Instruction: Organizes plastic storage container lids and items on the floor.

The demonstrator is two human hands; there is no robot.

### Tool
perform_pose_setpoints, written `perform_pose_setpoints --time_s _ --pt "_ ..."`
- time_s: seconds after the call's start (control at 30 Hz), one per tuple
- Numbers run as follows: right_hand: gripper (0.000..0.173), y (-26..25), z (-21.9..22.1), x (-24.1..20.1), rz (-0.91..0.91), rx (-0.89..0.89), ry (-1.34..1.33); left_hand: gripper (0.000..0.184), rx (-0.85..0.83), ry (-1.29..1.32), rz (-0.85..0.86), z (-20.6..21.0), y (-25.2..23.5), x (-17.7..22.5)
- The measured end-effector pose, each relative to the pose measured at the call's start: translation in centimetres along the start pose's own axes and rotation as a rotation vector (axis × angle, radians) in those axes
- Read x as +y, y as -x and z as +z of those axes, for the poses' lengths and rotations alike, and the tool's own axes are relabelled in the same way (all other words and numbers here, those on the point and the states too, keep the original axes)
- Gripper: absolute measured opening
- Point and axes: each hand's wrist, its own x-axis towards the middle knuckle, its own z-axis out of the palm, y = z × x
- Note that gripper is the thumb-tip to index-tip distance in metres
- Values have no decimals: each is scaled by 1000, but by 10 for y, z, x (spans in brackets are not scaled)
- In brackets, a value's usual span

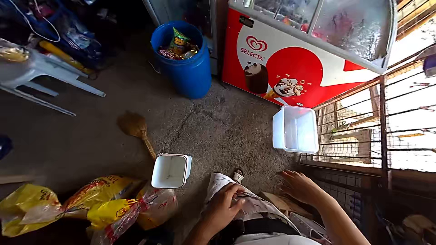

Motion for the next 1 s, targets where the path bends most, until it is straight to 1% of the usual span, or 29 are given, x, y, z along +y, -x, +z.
perform_pose_setpoints --time_s 0.07,0.17,0.23,0.3,0.4,0.47,0.53,0.63,0.73,0.83,0.93,1.0 --pt "48 -16 -22 -13 -38 15 -1 32 39 24 -54 -8 -2 -8" --pt "46 -39 -40 -29 -103 40 -54 32 59 10 -88 -23 -17 -21" --pt "45 -53 -43 -37 -110 18 -88 33 -7 -22 -100 -39 -38 -19" --pt "44 -62 -37 -41 -101 12 -128 33 -111 -100 -69 -60 -66 -12" --pt "44 -64 -25 -42 -25 -3 -224 37 -256 -266 36 -93 -112 5" --pt "43 -64 -17 -42 30 9 -317 38 -312 -368 100 -118 -145 17" --pt "43 -64 -8 -39 96 78 -434 39 -347 -436 126 -139 -176 28" --pt "42 -61 16 -35 241 252 -618 41 -410 -557 158 -157 -218 41" --pt "42 -51 56 -36 373 362 -818 42 -581 -690 190 -144 -255 44" --pt "41 -44 120 -43 487 438 -1002 43 -822 -857 220 -105 -274 33" --pt "42 -40 199 -61 633 435 -1220 46 -1064 -923 174 -51 -265 15" --pt "44 -35 251 -77 713 384 -1364 50 -1237 -854 48 -14 -242 5"
